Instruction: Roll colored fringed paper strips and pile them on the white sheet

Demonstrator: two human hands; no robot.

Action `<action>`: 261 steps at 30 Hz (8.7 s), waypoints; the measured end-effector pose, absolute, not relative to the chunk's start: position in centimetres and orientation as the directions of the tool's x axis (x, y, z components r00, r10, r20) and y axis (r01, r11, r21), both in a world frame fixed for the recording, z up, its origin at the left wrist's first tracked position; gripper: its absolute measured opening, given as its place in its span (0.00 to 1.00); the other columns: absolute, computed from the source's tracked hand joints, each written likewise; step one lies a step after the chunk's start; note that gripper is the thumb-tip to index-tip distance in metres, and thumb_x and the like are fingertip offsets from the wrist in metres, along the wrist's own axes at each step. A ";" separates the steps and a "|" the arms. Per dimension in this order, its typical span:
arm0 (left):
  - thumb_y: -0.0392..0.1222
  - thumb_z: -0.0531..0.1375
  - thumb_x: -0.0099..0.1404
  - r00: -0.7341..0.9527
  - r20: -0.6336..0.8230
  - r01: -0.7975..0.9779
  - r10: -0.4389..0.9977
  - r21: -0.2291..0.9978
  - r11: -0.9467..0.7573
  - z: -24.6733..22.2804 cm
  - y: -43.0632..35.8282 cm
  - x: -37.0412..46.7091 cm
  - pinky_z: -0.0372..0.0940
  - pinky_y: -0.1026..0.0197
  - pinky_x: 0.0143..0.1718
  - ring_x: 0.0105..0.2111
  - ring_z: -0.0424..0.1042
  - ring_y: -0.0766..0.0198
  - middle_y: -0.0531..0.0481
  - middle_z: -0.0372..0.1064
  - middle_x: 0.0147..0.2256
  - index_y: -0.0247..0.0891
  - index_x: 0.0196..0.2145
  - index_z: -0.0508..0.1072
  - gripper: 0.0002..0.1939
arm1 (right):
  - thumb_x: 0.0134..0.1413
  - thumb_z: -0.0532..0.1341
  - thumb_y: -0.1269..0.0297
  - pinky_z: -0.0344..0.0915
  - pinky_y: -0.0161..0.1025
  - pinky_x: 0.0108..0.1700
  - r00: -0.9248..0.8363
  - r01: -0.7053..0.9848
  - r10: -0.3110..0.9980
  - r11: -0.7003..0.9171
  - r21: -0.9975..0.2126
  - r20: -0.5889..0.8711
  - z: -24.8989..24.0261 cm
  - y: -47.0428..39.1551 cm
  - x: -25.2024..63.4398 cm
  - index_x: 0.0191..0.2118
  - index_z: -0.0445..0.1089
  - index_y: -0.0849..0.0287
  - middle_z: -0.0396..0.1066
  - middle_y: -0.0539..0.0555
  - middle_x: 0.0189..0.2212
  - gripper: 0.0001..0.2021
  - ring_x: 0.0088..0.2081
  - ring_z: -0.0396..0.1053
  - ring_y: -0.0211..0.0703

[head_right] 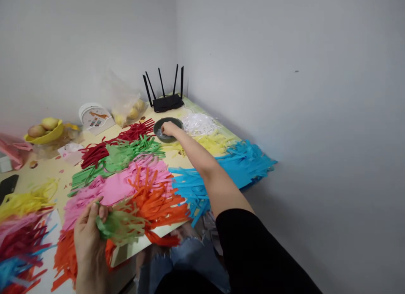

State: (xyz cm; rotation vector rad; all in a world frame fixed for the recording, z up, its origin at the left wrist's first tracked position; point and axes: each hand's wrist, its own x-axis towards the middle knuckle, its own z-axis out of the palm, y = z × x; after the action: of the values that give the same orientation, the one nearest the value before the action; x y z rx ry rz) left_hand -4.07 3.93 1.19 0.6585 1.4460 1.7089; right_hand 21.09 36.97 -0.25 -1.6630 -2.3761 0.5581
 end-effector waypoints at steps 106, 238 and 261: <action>0.48 0.70 0.54 -0.152 0.127 0.266 0.980 0.960 -0.083 2.4 -1.8 -11.9 0.73 0.55 0.39 0.34 0.78 0.56 0.43 0.79 0.34 0.38 0.37 0.79 0.15 | 0.62 0.61 0.57 0.67 0.36 0.32 -0.538 0.041 0.745 0.491 -0.870 0.395 3.8 4.9 11.4 0.48 0.73 0.58 0.74 0.54 0.35 0.13 0.31 0.70 0.40; 0.51 0.66 0.59 0.315 0.209 0.748 0.926 0.546 -0.377 14.2 -1.4 -5.5 0.58 0.63 0.30 0.29 0.67 0.63 0.50 0.74 0.31 0.37 0.35 0.77 0.14 | 0.58 0.62 0.64 0.55 0.35 0.35 -0.728 0.270 0.570 0.749 -0.605 0.381 13.0 4.9 20.0 0.32 0.71 0.62 0.73 0.51 0.29 0.06 0.31 0.65 0.37; 0.40 0.63 0.55 -0.062 0.385 0.178 0.921 0.912 -0.369 12.1 -3.0 -4.7 0.57 0.63 0.24 0.25 0.63 0.66 0.49 0.68 0.27 0.39 0.23 0.75 0.05 | 0.56 0.57 0.69 0.69 0.41 0.44 -0.569 -0.041 0.557 0.716 -0.697 0.605 12.1 4.1 19.8 0.35 0.79 0.58 0.76 0.54 0.36 0.11 0.39 0.71 0.41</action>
State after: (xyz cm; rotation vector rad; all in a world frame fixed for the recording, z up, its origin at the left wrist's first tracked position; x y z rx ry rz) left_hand -4.74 -2.96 12.12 1.5756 1.1957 1.4875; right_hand 19.83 4.12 12.14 -0.3924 -2.0315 0.8518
